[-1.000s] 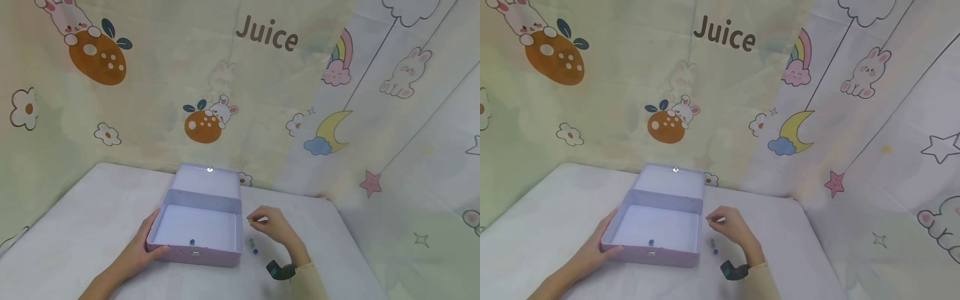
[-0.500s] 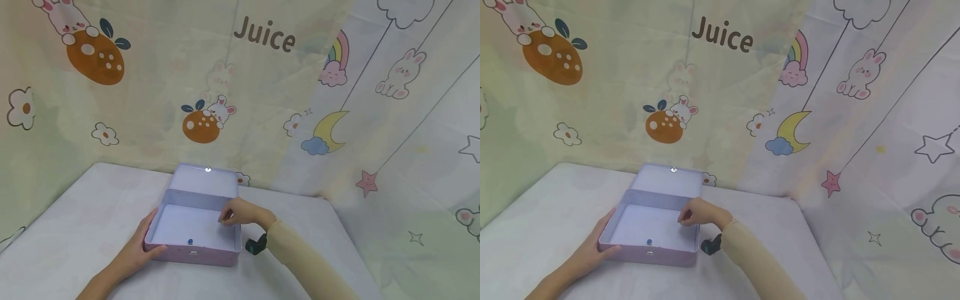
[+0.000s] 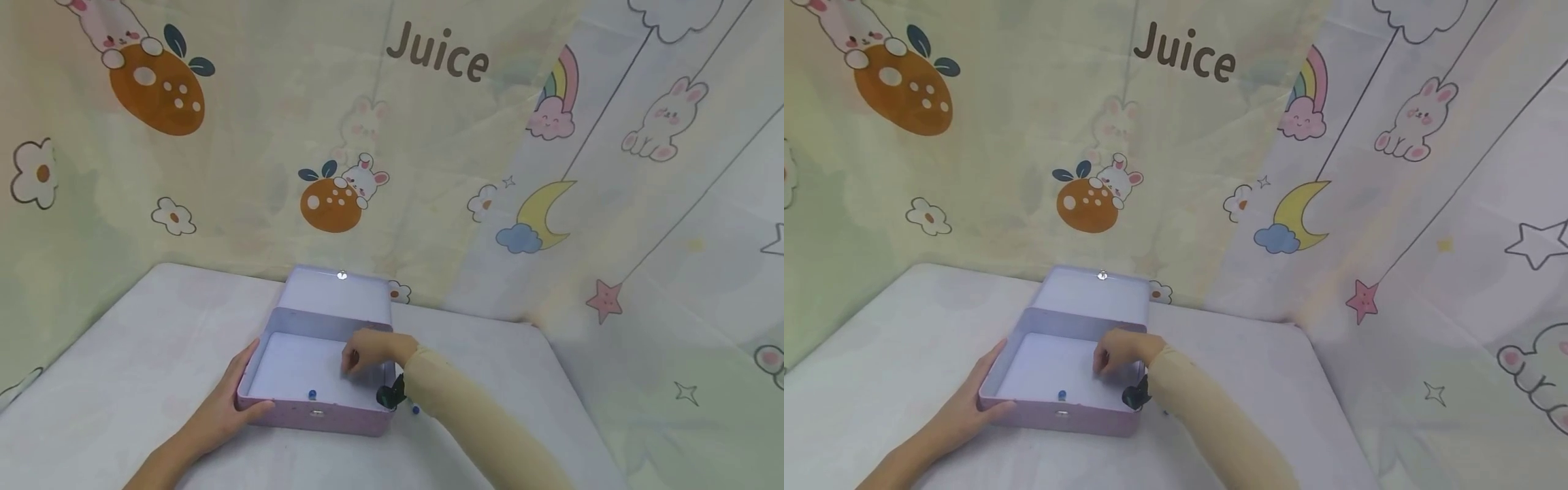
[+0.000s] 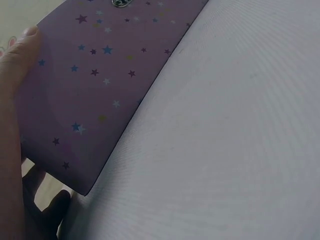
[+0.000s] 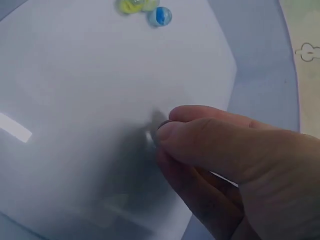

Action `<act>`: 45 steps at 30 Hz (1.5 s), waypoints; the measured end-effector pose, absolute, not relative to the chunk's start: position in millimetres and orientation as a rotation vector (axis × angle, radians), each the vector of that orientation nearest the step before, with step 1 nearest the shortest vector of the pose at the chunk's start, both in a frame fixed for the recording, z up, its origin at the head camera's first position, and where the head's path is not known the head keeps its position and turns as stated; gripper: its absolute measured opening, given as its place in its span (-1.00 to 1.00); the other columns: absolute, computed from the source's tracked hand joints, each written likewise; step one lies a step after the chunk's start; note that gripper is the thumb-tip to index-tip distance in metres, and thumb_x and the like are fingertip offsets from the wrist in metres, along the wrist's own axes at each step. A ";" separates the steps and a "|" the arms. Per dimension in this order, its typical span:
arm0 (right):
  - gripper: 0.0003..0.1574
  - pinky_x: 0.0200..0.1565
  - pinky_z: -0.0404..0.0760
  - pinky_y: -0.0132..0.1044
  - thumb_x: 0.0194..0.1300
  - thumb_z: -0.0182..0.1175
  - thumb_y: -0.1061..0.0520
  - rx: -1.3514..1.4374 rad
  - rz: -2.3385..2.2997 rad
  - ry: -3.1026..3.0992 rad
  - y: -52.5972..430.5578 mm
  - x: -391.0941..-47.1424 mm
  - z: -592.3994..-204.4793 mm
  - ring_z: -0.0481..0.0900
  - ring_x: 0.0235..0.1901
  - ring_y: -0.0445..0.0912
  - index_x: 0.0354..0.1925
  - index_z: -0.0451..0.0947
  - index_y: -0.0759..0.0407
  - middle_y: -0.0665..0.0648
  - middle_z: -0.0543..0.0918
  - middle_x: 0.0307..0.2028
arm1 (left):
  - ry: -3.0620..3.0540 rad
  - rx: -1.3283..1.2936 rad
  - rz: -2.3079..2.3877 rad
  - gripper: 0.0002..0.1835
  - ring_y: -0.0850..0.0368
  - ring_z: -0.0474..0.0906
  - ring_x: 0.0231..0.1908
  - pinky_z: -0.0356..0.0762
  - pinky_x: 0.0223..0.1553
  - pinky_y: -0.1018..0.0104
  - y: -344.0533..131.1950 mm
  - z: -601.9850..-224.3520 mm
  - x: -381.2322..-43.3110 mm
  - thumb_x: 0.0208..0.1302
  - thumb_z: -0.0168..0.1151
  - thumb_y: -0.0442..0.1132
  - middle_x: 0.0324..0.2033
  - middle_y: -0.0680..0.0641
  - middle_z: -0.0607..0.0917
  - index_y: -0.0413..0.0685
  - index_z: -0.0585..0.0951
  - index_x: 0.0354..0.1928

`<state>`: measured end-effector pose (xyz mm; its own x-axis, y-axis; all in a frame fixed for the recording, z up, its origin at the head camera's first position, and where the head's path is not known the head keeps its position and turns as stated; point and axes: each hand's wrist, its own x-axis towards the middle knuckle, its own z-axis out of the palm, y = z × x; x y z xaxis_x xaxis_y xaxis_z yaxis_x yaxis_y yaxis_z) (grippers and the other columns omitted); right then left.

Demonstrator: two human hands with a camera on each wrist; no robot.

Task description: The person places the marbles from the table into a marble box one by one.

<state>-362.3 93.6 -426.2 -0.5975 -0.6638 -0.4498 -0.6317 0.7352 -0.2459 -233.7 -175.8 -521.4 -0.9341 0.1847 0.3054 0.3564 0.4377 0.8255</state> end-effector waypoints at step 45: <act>-0.83 -0.27 0.63 -0.51 0.15 0.28 0.30 -0.545 -0.927 3.031 216.8 -256.7 -435.9 0.66 -0.27 -0.17 -0.27 0.67 0.08 -0.02 0.69 -0.29 | -2.505 -0.477 -1.531 0.13 0.02 -0.19 0.49 -0.06 0.24 -0.48 -179.6 -526.3 -237.3 0.05 0.42 -0.14 0.49 -0.05 -0.08 0.32 -0.18 0.50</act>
